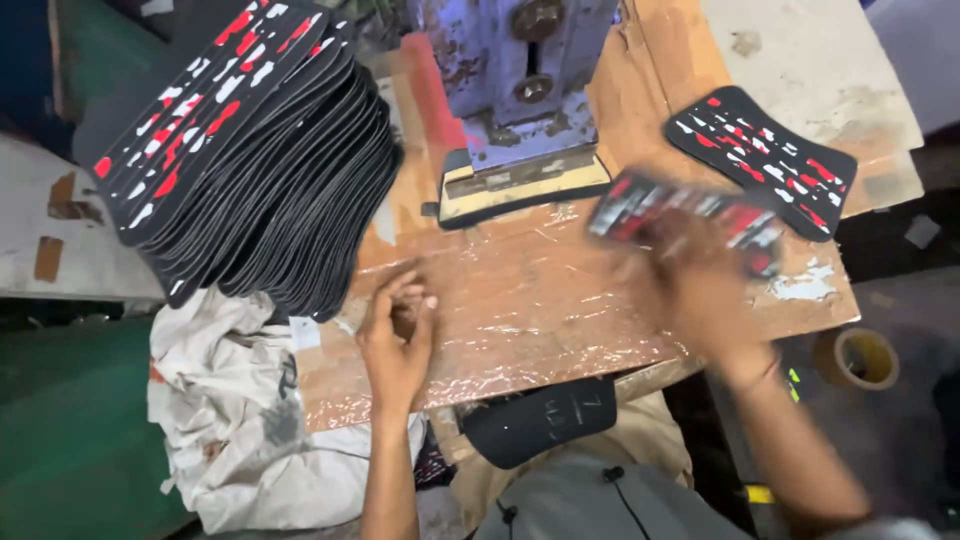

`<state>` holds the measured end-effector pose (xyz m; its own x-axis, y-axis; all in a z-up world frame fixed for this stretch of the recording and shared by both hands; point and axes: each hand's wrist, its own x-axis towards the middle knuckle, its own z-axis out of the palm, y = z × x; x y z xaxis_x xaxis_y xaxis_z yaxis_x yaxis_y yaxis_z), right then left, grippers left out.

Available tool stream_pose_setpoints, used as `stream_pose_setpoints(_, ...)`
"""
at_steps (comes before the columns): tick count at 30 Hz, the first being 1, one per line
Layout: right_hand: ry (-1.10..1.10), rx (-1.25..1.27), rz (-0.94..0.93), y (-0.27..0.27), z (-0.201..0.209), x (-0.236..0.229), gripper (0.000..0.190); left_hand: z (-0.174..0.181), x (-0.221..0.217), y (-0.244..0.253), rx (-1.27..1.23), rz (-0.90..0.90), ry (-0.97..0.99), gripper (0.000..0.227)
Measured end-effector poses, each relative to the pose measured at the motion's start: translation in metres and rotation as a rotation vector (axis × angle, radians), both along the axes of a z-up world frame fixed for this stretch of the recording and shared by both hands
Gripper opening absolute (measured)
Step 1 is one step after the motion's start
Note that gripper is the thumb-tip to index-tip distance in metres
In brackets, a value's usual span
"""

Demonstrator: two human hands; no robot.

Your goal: The person picks up black fabric pieces with red and white patterns from a pile and stacks them on a wooden table. They repeatedly pick up individual pieces, align them, and place them into a growing stack.

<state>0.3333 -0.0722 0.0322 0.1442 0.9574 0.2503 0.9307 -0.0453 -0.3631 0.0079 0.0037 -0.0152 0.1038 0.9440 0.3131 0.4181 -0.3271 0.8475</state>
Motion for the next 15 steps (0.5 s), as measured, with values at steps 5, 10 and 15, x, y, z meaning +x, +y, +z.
stream_pose_setpoints(5, -0.123, 0.09, 0.198, -0.026, -0.033, -0.056, 0.061, -0.001, 0.007, 0.001, -0.098, 0.058, 0.046, 0.03)
stream_pose_setpoints(10, -0.007, 0.037, 0.282, -0.004, -0.039, -0.055, 0.056, -0.006, 0.003, -0.002, -0.098, 0.053, -0.034, 0.031)
stream_pose_setpoints(15, -0.05, 0.051, 0.282, -0.005, -0.037, -0.057, 0.053, -0.021, -0.002, 0.017, -0.051, 0.012, -0.091, 0.049)
